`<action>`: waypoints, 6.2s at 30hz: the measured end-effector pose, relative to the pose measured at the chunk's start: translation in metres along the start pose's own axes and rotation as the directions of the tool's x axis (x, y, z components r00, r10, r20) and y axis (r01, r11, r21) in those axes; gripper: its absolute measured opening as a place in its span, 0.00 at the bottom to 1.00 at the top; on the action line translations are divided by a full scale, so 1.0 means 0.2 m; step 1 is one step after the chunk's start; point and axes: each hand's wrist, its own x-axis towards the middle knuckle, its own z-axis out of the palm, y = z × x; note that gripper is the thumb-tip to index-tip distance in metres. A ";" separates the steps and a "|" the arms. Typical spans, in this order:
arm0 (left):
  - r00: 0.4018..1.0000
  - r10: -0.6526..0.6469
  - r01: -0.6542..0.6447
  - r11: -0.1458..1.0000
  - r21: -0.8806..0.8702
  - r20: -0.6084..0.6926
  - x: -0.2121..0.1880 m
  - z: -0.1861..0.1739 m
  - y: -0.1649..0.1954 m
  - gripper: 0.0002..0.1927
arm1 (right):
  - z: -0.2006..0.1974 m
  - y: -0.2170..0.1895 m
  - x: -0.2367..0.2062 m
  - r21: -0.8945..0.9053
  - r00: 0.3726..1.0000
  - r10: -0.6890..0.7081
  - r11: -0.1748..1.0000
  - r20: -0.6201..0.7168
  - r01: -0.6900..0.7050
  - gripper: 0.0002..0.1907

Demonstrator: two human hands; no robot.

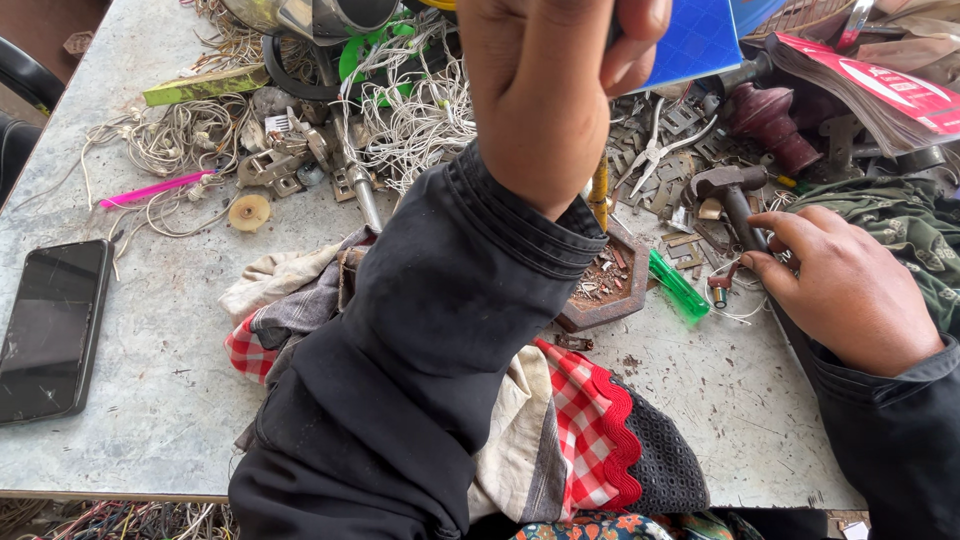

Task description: The person disassembles and reassembles small electrical components on a cluttered workbench. They use a screwdriver to open a component, a hammer to tap parts, and pliers to manipulate wires and small pieces, placing debris into a hexagonal container.

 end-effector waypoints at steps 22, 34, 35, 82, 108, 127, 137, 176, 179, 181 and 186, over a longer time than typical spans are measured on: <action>0.996 -0.060 0.059 0.998 0.026 0.071 0.03 0.00 0.06 0.23 | -0.01 0.02 0.00 -0.016 1.000 0.001 1.000 0.001 -0.001 0.22; 0.991 0.004 -0.011 0.999 0.051 0.133 0.01 0.03 0.09 0.24 | -0.03 0.00 0.01 0.002 1.000 0.020 1.000 0.017 -0.020 0.21; 0.992 -0.022 0.019 1.000 0.022 0.126 0.00 0.03 0.09 0.24 | -0.03 0.00 0.01 0.005 1.000 0.019 1.000 0.015 -0.019 0.21; 0.991 -0.042 0.035 0.997 0.062 0.128 0.00 0.04 0.15 0.22 | -0.03 0.01 0.01 -0.018 0.998 0.044 0.999 0.036 -0.043 0.22; 0.999 0.043 -0.044 0.999 0.022 0.016 -0.01 0.11 0.11 0.25 | -0.02 0.01 0.00 -0.018 0.999 0.030 0.999 0.045 -0.029 0.23; 0.996 0.057 -0.051 0.995 0.091 -0.066 -0.02 0.02 -0.05 0.15 | -0.02 -0.02 -0.01 -0.017 0.998 0.054 0.998 0.045 -0.053 0.22; 0.977 0.210 -0.152 0.836 0.527 -0.050 0.03 -0.04 -0.05 0.15 | -0.03 0.00 -0.01 -0.011 0.997 0.060 0.998 0.058 -0.059 0.22; 0.950 0.306 -0.214 0.507 0.835 0.058 -0.02 -0.05 -0.07 0.09 | -0.03 -0.01 -0.01 -0.026 0.998 0.049 0.999 0.046 -0.048 0.22; 0.953 0.304 -0.194 0.592 0.782 0.006 -0.03 -0.04 -0.08 0.10 | -0.03 -0.01 -0.01 -0.034 0.997 0.057 0.998 0.049 -0.055 0.23; 0.963 0.255 -0.132 0.734 0.667 -0.090 -0.03 -0.03 -0.09 0.13 | -0.02 -0.01 -0.02 -0.029 0.998 0.052 0.998 0.045 -0.050 0.23; 0.970 0.202 -0.086 0.806 0.586 -0.135 -0.04 -0.03 -0.09 0.16 | 0.00 -0.01 -0.02 -0.020 0.998 0.044 0.999 0.041 -0.043 0.23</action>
